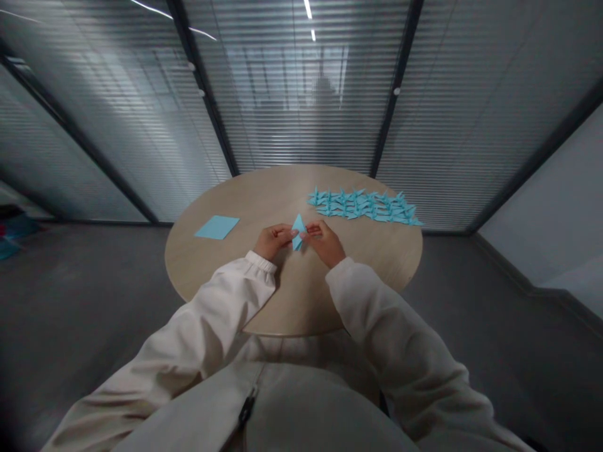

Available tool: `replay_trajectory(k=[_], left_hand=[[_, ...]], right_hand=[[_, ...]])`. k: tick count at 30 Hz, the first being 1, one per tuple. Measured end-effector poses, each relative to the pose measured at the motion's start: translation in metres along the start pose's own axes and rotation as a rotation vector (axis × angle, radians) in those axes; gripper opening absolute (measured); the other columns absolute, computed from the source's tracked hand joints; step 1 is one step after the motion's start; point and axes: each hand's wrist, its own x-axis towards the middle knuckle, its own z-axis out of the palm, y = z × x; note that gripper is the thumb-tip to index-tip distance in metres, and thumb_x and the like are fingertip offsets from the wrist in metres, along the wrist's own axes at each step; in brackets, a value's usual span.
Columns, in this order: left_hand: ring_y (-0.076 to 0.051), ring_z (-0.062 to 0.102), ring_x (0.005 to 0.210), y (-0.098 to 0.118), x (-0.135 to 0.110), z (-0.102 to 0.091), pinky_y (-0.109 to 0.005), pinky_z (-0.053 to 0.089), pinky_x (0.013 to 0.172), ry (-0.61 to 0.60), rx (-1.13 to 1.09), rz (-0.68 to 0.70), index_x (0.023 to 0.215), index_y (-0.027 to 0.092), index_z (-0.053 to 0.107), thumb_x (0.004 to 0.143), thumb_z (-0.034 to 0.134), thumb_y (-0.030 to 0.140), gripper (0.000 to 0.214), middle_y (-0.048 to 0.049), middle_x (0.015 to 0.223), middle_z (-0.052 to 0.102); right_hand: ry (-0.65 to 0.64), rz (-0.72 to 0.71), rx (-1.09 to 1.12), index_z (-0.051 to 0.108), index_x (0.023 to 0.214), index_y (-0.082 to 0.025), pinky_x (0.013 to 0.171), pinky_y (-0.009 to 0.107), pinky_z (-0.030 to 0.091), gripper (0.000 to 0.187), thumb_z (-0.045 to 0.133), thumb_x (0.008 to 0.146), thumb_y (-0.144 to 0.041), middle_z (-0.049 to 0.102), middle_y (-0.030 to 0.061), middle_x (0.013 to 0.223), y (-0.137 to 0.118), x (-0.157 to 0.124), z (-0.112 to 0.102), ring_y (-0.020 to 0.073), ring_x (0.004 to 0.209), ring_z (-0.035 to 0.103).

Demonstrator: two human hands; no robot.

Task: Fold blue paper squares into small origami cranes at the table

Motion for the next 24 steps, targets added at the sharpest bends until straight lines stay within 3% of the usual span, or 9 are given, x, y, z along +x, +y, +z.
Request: replay_trajectory(k=[3, 8, 16, 24], left_hand=[[-0.010, 0.055, 0.051, 0.0049, -0.0037, 0.0029, -0.024, 0.048, 0.055, 0.036, 0.040, 0.014, 0.068, 0.010, 0.064, 0.044, 0.079, 0.042, 0.043, 0.0007, 0.055, 0.061], [-0.009, 0.053, 0.047, 0.0088, -0.0068, 0.0051, -0.023, 0.047, 0.052, 0.054, 0.100, 0.012, 0.065, 0.010, 0.064, 0.043, 0.079, 0.043, 0.042, 0.0005, 0.052, 0.060], [-0.009, 0.053, 0.046, 0.0056, -0.0055, 0.0024, -0.022, 0.046, 0.050, 0.048, 0.183, 0.055, 0.065, 0.010, 0.064, 0.048, 0.077, 0.043, 0.039, -0.0003, 0.052, 0.060], [-0.012, 0.058, 0.050, 0.0047, -0.0061, 0.0034, -0.027, 0.051, 0.055, -0.035, 0.113, -0.054, 0.065, 0.010, 0.060, 0.047, 0.078, 0.044, 0.042, -0.0001, 0.054, 0.061]], right_hand=[[-0.058, -0.011, -0.038, 0.061, 0.077, -0.016, 0.070, 0.028, 0.045, 0.027, 0.062, 0.069, -0.042, 0.063, 0.0022, 0.076, -0.0020, -0.0012, -0.0010, 0.0159, 0.073, 0.058], [-0.048, -0.033, -0.045, 0.062, 0.070, -0.015, 0.062, 0.025, 0.042, 0.027, 0.062, 0.069, -0.043, 0.062, 0.0002, 0.066, -0.0005, -0.0011, -0.0043, 0.0137, 0.062, 0.056], [-0.092, 0.045, 0.063, 0.062, 0.061, -0.015, 0.061, 0.025, 0.041, 0.033, 0.064, 0.066, -0.047, 0.061, -0.0006, 0.060, -0.0003, 0.0000, -0.0047, 0.0129, 0.059, 0.055], [-0.070, 0.045, 0.036, 0.064, 0.063, -0.015, 0.062, 0.025, 0.042, 0.030, 0.066, 0.065, -0.045, 0.062, 0.0003, 0.062, 0.0017, 0.0008, -0.0062, 0.0139, 0.061, 0.055]])
